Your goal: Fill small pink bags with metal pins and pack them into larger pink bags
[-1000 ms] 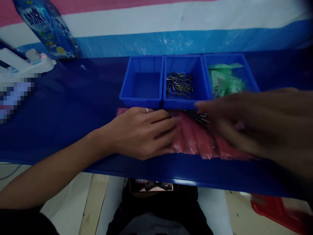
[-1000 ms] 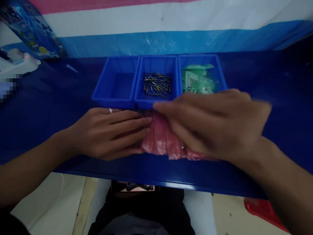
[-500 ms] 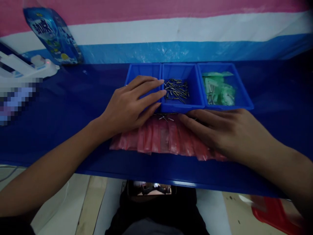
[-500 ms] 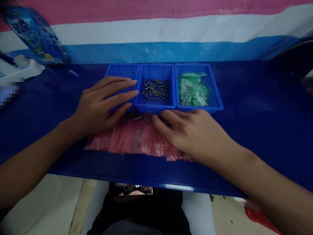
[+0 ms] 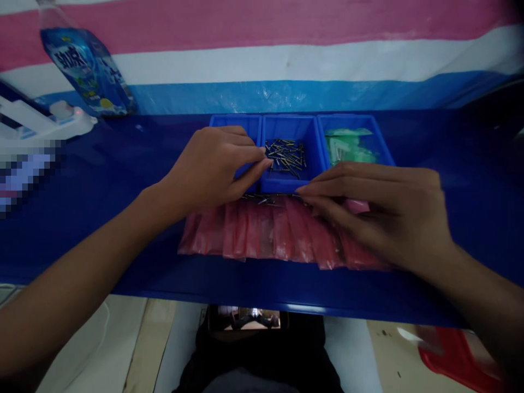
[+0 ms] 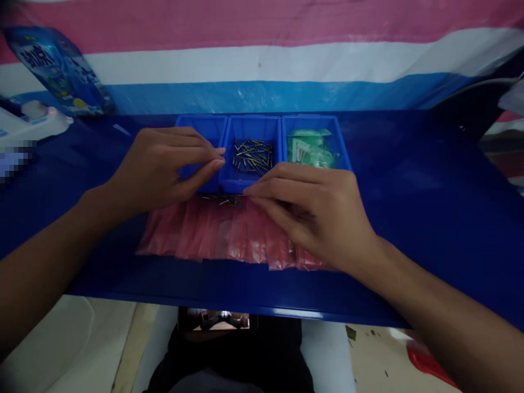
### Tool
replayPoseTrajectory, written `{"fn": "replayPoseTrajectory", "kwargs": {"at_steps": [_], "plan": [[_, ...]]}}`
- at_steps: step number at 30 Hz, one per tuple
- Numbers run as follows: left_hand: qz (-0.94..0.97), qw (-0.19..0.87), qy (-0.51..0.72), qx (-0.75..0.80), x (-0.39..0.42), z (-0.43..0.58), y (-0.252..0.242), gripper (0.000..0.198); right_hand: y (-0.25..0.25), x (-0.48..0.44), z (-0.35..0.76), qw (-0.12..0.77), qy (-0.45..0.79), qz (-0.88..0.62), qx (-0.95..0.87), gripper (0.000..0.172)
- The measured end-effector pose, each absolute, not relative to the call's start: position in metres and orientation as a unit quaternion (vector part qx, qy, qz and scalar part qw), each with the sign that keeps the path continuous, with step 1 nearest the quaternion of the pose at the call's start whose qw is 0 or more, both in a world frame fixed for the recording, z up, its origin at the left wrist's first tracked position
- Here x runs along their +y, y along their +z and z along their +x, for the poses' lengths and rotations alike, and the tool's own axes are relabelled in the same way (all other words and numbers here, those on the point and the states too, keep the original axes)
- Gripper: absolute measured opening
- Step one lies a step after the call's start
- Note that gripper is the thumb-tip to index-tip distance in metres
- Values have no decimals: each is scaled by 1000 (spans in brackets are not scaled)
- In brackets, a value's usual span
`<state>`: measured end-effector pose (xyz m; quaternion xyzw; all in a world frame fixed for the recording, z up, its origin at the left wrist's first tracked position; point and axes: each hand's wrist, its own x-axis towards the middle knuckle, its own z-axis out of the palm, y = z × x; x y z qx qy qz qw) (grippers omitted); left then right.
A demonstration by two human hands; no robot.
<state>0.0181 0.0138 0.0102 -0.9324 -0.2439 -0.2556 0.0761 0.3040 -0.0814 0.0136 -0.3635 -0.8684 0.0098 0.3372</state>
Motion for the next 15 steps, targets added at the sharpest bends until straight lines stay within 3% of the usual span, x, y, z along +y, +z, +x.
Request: {"fn": "replayPoseTrajectory", "kwargs": {"at_steps": [4, 6, 10, 15], "plan": [[-924, 168, -288, -188, 5, 11, -3, 20, 19, -83, 298, 441, 109, -434, -778, 13], [-928, 170, -273, -185, 0, 7, -7, 26, 22, -84, 295, 464, 134, -457, -747, 19], [-930, 129, -268, -215, -3, 1, -10, 33, 25, -80, 301, 407, 60, -491, -768, 33], [-935, 95, -263, -220, -2, 0, -12, 38, 21, -63, 327, 255, -81, -413, -871, 29]]}}
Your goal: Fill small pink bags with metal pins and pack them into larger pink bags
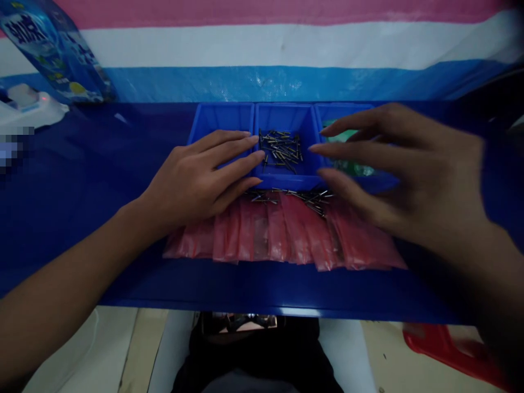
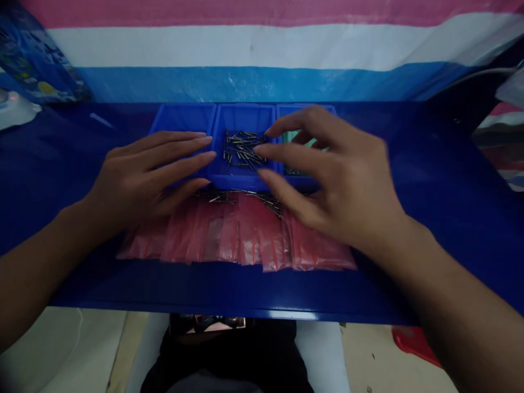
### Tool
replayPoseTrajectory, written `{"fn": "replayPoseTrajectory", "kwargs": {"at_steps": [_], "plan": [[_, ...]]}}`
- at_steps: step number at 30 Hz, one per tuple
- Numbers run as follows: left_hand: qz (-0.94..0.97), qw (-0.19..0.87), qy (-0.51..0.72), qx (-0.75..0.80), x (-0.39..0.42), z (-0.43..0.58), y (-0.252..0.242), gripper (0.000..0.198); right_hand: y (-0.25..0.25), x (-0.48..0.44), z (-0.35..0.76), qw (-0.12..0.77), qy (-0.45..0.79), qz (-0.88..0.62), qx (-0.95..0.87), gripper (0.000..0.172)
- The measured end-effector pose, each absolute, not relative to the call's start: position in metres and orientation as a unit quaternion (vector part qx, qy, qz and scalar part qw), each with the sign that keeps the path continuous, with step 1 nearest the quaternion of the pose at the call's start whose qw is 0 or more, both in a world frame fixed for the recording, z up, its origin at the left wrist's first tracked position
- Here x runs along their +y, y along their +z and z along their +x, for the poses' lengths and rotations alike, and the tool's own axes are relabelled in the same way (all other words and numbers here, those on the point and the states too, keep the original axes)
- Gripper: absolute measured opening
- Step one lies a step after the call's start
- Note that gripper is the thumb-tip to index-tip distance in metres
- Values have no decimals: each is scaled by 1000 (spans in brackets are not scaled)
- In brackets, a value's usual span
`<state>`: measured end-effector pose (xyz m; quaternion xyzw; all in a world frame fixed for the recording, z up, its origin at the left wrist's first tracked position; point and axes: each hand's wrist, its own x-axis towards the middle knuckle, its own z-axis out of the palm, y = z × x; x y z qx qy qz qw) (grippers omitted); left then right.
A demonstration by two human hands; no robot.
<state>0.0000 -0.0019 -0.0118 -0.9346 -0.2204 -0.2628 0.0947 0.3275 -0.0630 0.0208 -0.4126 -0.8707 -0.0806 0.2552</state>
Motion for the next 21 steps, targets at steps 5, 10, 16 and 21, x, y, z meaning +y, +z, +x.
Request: {"fn": "replayPoseTrajectory", "kwargs": {"at_steps": [5, 10, 16, 21], "plan": [[-929, 135, -280, -201, 2, 4, -16, 31, 11, -48, 339, 187, -93, -346, -915, 24], [-926, 149, -294, -181, 6, 4, -16, 27, 8, -46, 338, 207, -96, -336, -914, 21], [-922, 169, -316, -150, 8, 4, -16, 27, 10, -63, 327, 255, -197, -261, -910, 27], [-926, 164, -309, -142, 11, 5, -16, 30, -1, -77, 323, 147, -224, -236, -934, 37]]}}
